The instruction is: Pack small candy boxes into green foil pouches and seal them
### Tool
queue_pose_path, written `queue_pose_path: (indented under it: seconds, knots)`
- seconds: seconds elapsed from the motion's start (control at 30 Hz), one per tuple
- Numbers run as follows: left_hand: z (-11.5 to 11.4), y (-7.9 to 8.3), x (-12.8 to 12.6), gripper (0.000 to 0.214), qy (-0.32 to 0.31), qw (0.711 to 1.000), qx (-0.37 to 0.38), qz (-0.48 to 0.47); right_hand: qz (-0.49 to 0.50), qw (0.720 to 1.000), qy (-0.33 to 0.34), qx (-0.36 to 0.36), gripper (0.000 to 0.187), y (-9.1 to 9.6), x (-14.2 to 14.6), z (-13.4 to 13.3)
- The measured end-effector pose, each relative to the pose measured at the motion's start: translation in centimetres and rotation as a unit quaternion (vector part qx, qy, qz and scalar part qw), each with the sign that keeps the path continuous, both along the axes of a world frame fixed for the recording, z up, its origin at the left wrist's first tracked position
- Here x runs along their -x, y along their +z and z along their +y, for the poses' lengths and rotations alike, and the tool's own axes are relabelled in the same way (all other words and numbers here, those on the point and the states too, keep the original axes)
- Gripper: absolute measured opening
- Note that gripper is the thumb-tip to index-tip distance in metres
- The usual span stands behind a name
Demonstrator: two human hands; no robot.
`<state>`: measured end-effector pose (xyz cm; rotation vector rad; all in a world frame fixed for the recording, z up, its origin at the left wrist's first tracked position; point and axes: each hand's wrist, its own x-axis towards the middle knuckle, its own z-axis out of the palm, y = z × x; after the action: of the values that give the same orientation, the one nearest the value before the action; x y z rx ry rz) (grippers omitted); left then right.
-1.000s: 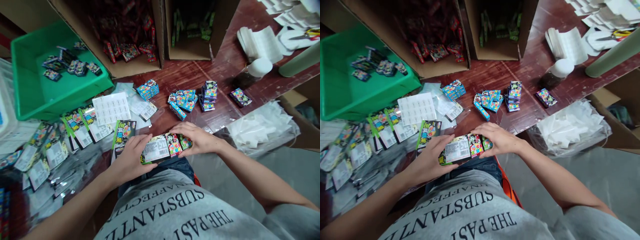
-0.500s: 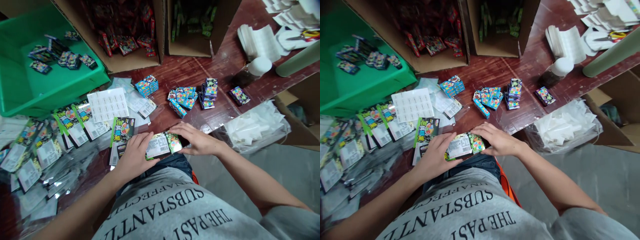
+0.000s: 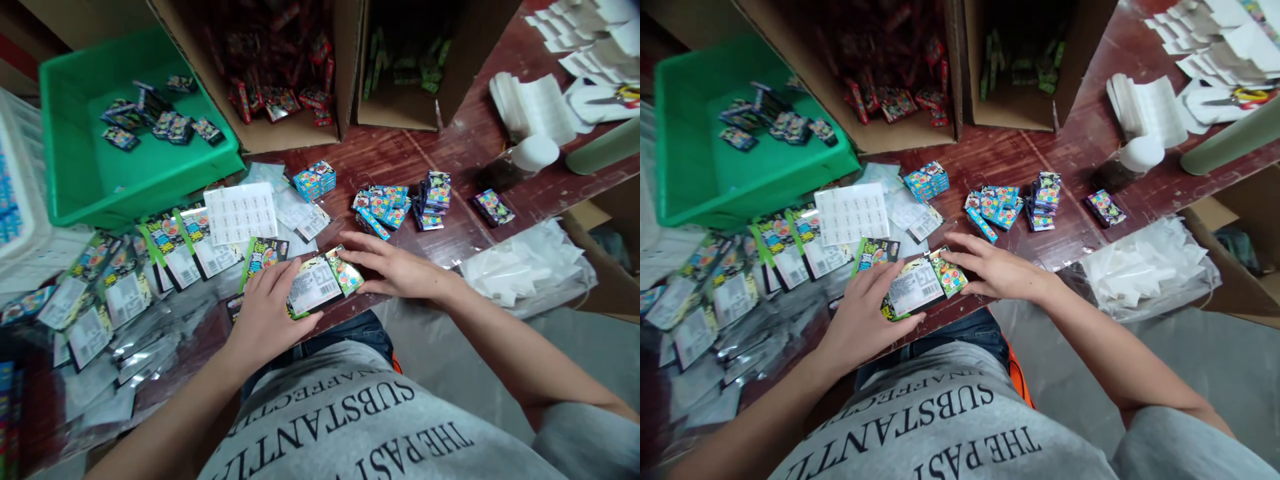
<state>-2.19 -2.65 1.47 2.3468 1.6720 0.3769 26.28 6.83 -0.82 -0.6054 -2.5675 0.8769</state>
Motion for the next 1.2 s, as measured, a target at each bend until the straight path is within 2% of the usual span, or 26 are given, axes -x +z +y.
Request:
queue_pose_path:
  seconds: [0.1, 0.23, 0.33, 0.4, 0.47, 0.53, 0.6, 0.67, 0.73, 0.8, 0.9, 1.07, 1.2]
  knots:
    - [0.0, 0.4, 0.1, 0.083, 0.033, 0.999, -0.015, 0.006, -0.004, 1.0, -0.019, -0.013, 0.058, 0.4, 0.7, 0.6]
    - [0.3, 1.0, -0.1, 0.088, 0.068, 0.997, -0.012, -0.022, -0.043, 0.998, 0.018, -0.04, 0.048, 3.6, 2.3, 2.3]
    - [0.5, 1.6, -0.2, 0.093, 0.103, 0.992, 0.006, -0.072, -0.044, 0.998, 0.031, 0.014, 0.042, 6.4, 3.6, 3.7]
    - [0.5, 1.9, -0.2, 0.098, 0.121, 0.986, 0.012, -0.115, -0.009, 0.997, -0.006, 0.081, 0.039, 7.4, 4.6, 4.4]
    - [0.6, 1.8, 0.1, 0.094, 0.128, 0.975, 0.024, -0.18, 0.037, 0.987, -0.056, 0.145, 0.038, 7.5, 5.7, 4.8]
    - [0.8, 1.5, 0.3, 0.074, 0.135, 0.946, 0.057, -0.289, 0.087, 0.975, -0.1, 0.178, 0.043, 7.0, 6.7, 4.9]
    - [1.0, 1.0, 0.5, 0.051, 0.151, 0.893, 0.102, -0.412, 0.136, 0.965, -0.137, 0.175, 0.051, 6.5, 7.7, 5.0]
    - [1.1, 0.5, 0.6, 0.042, 0.173, 0.844, 0.126, -0.492, 0.162, 0.962, -0.162, 0.15, 0.053, 6.1, 8.2, 5.0]
    - [1.0, 0.2, 0.6, 0.041, 0.198, 0.822, 0.128, -0.519, 0.148, 0.969, -0.158, 0.12, 0.047, 6.1, 8.4, 5.2]
    - [0.8, -0.1, 0.7, 0.042, 0.223, 0.812, 0.12, -0.526, 0.102, 0.98, -0.133, 0.107, 0.038, 6.2, 8.3, 5.5]
    - [0.5, -0.4, 0.9, 0.044, 0.239, 0.808, 0.114, -0.526, 0.072, 0.98, -0.11, 0.149, 0.031, 6.4, 8.3, 6.3]
    - [0.7, -0.7, 0.8, 0.046, 0.224, 0.807, 0.106, -0.536, 0.208, 0.943, -0.159, 0.207, 0.035, 5.4, 9.8, 7.0]
    - [0.7, -1.0, 0.4, 0.05, 0.231, 0.813, 0.095, -0.526, 0.104, 0.964, -0.08, 0.232, 0.027, 5.0, 9.9, 7.5]
